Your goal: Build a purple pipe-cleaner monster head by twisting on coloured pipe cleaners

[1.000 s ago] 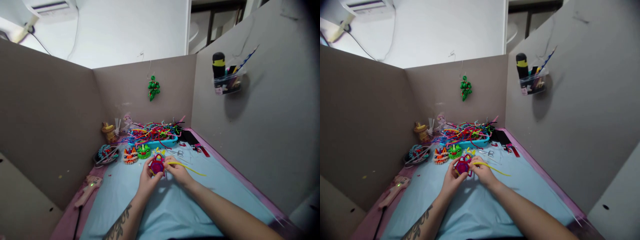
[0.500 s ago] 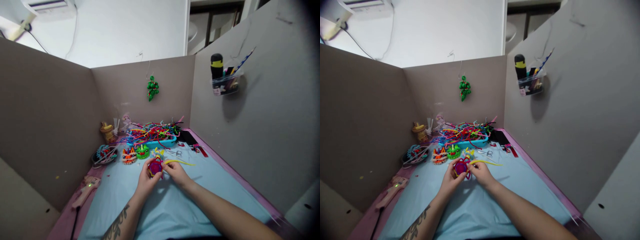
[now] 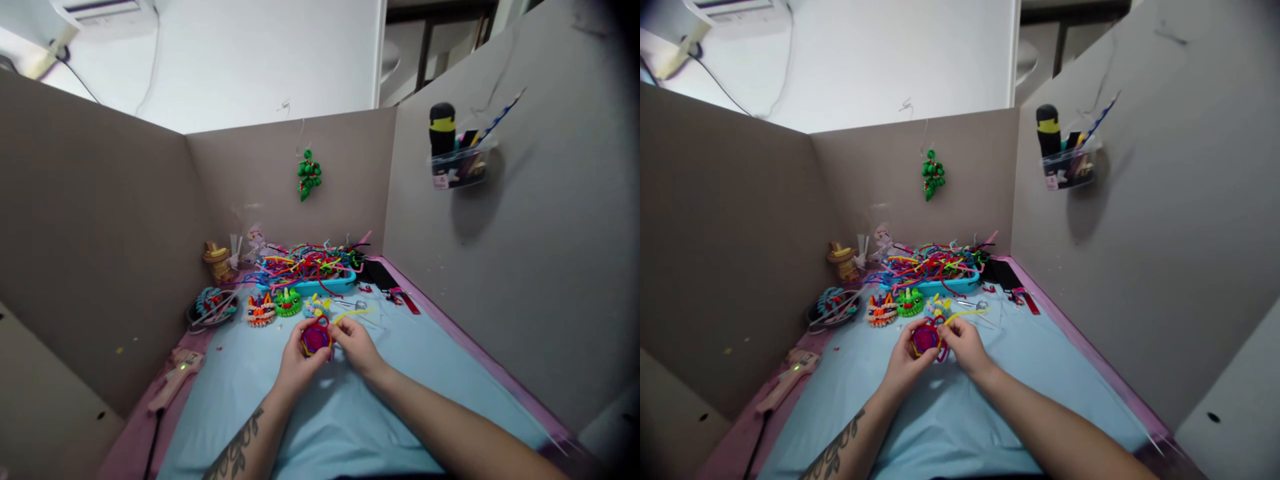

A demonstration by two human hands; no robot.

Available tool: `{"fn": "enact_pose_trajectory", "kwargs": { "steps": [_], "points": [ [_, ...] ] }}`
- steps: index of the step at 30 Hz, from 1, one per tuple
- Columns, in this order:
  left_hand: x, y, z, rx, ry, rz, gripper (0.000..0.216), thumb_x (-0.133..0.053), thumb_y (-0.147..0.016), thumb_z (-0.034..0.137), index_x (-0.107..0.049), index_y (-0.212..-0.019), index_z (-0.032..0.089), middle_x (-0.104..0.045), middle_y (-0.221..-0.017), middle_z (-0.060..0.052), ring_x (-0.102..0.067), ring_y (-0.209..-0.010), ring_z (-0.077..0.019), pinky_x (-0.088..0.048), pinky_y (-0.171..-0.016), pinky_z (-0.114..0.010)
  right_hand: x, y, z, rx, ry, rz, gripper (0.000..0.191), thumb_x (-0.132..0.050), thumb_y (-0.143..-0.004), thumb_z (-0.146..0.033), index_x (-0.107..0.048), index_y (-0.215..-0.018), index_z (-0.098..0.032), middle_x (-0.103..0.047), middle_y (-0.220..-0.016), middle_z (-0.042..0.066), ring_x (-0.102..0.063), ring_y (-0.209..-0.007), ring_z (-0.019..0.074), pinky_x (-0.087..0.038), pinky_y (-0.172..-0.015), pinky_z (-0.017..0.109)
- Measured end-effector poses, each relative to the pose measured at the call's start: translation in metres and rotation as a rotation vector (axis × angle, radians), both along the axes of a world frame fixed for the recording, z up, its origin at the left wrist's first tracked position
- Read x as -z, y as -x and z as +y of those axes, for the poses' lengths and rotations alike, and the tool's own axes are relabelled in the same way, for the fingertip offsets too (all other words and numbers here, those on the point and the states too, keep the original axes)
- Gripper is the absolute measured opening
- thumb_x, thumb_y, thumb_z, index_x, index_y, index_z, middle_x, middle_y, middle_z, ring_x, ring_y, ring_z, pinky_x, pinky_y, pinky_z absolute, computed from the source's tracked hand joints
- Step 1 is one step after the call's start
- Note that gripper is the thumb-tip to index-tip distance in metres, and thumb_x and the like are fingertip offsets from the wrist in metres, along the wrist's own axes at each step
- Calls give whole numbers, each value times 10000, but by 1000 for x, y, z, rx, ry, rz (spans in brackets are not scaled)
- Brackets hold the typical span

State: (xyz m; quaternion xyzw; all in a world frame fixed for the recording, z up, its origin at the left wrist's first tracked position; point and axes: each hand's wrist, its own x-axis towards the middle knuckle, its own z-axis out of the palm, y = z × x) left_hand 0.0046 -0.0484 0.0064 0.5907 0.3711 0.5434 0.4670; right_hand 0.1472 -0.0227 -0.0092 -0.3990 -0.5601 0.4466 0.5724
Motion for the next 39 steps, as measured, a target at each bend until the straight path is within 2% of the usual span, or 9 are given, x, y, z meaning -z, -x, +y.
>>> {"fn": "enact_pose_trajectory", "kwargs": {
  "steps": [4,7,12,17,20,30,39],
  "points": [
    [-1,-1,-1,17,19,-15,532,-697,-640,217,-467,-1118,180,-596,-1031,-73,-603,-873,-186,-476,-773,-290,-3,0,-1,97,-65,-12,299,-623,-724,-396,-459,-600,-179,-443,-547,-50,-406,-521,98,-344,-521,225],
    [0,-1,0,14,43,-26,531,-701,-639,219,-468,-1114,175,-596,-1037,-81,-603,-886,-196,-477,-777,-298,-6,0,-4,153,-124,-49,231,-627,-725,-353,-506,-641,-175,-502,-587,-32,-459,-567,114,-385,-567,236],
    [2,2,3,9,55,-58,535,-707,-648,235,-466,-1122,174,-599,-1049,-90,-604,-903,-206,-476,-791,-309,-9,-1,-11,134,-212,-151,144,-586,-764,-313,-625,-753,-175,-629,-732,35,-557,-697,166,-441,-664,281],
    [3,5,5,26,83,-100,558,-709,-660,266,-449,-1146,178,-625,-993,-73,-611,-849,-183,-472,-777,-294,-12,-4,-14,84,-349,-211,133,-561,-795,-274,-664,-794,-190,-665,-806,71,-595,-803,198,-466,-761,335],
    [3,5,6,19,70,-127,555,-701,-668,279,-446,-1151,181,-616,-1025,-78,-606,-878,-186,-468,-792,-300,-12,-4,-14,52,-415,-245,85,-596,-771,-225,-664,-814,-202,-667,-839,66,-587,-865,203,-446,-830,357],
    [3,6,6,50,15,-39,542,-669,-686,247,-425,-1165,183,-573,-1081,-85,-586,-931,-199,-466,-810,-313,-9,-5,-9,14,-308,-304,85,-564,-776,-203,-614,-709,-189,-588,-747,27,-527,-798,176,-407,-770,308],
    [6,5,8,-29,-37,32,522,-665,-667,218,-461,-1147,196,-561,-1107,-85,-567,-990,-222,-468,-828,-329,-9,-5,-5,-84,-292,-380,166,-498,-821,-236,-556,-676,-179,-497,-865,40,-478,-884,181,-386,-823,324]
  ]
}}
